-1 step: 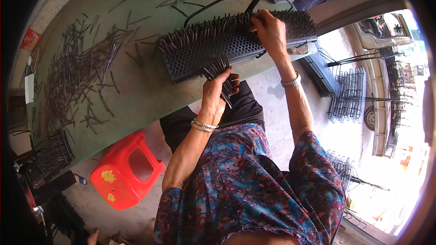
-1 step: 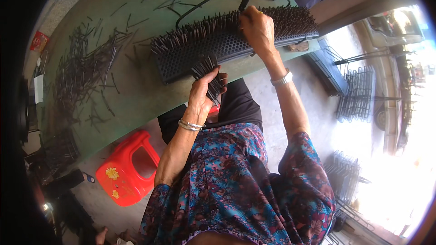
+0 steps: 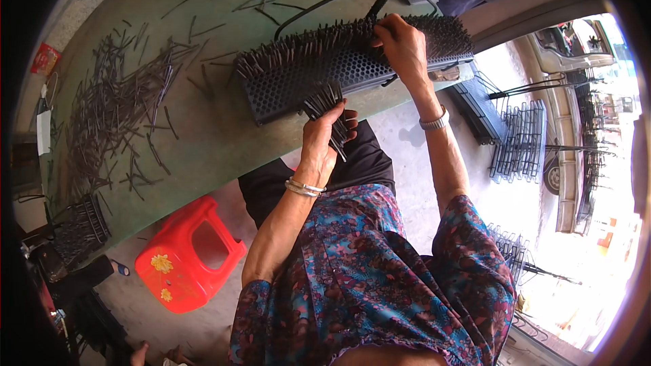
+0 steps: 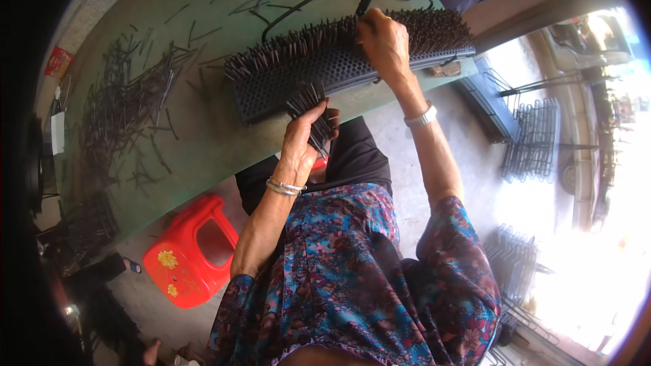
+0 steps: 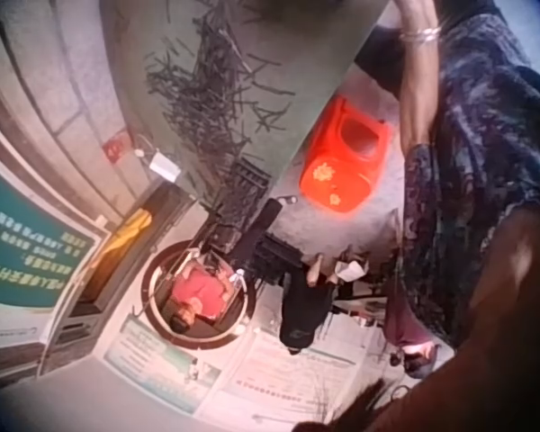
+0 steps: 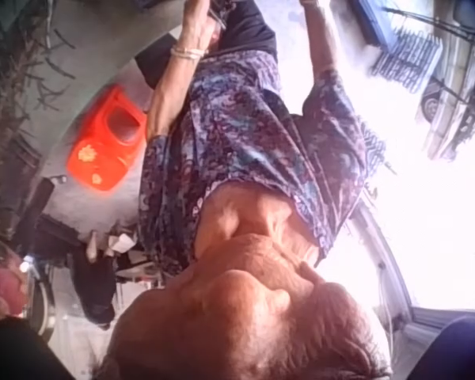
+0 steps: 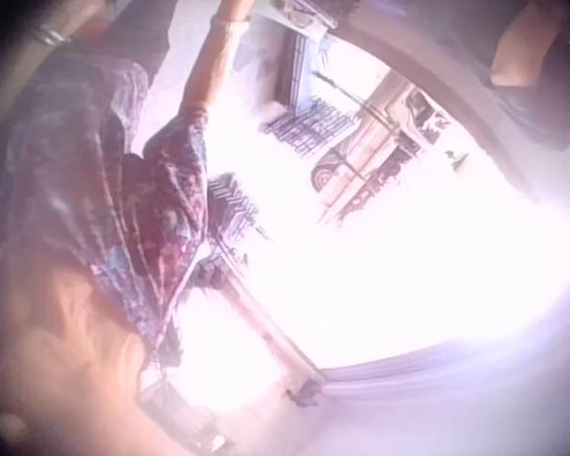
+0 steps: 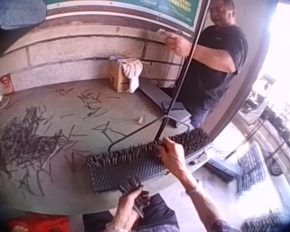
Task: Sorting and inserting small metal rods into a perforated template jig on a workbench.
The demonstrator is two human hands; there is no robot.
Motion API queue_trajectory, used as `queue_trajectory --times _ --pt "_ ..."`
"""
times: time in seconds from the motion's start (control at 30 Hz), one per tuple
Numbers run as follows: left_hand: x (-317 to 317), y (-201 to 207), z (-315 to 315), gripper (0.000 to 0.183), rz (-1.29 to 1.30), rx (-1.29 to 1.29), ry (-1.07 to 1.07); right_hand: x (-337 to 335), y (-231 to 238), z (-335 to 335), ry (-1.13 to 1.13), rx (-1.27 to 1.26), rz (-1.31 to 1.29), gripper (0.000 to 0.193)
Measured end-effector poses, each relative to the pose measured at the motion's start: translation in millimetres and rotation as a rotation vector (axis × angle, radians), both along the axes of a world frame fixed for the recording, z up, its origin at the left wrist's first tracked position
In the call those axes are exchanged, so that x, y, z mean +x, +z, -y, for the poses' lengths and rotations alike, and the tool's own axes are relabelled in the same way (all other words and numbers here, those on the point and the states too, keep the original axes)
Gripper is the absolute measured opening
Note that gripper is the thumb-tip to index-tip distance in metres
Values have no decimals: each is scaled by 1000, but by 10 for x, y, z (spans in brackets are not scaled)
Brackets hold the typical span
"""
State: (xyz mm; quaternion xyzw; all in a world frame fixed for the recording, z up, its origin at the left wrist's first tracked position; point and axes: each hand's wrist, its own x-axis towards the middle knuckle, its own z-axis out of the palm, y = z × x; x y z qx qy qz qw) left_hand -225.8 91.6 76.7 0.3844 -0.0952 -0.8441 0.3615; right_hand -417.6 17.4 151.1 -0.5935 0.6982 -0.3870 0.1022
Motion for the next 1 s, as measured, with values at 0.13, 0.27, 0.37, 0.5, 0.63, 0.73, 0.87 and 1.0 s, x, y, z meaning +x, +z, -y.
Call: queue_trajectory --times 0.13,0.27,0.37,0.5,0.63,0.73,0.87,1.0 --pt "-19 17 -10 19 15 5 -2 -55 -123 73 73 26 -195 16" --pt "-31 23 -10 18 21 9 -1 -3 -151 -10 21 -21 -366 15" --pt "-29 37 -7 18 23 12 -10 32 -199 7 75 -58 -459 15" --pt "-42 64 -27 17 13 18 15 25 -201 -41 -6 -106 -485 15" --pt "-41 36 -36 17 -7 10 27 1 -268 -98 -20 -202 -518 17" --pt "-23 61 -38 18 3 13 37 24 -293 -114 -31 -212 -550 17" --pt "-30 98 -42 18 18 -16 42 8 -262 -103 -48 -251 -626 17" --pt "-36 92 -48 17 11 -22 54 -33 -283 -75 -104 -226 -681 20"
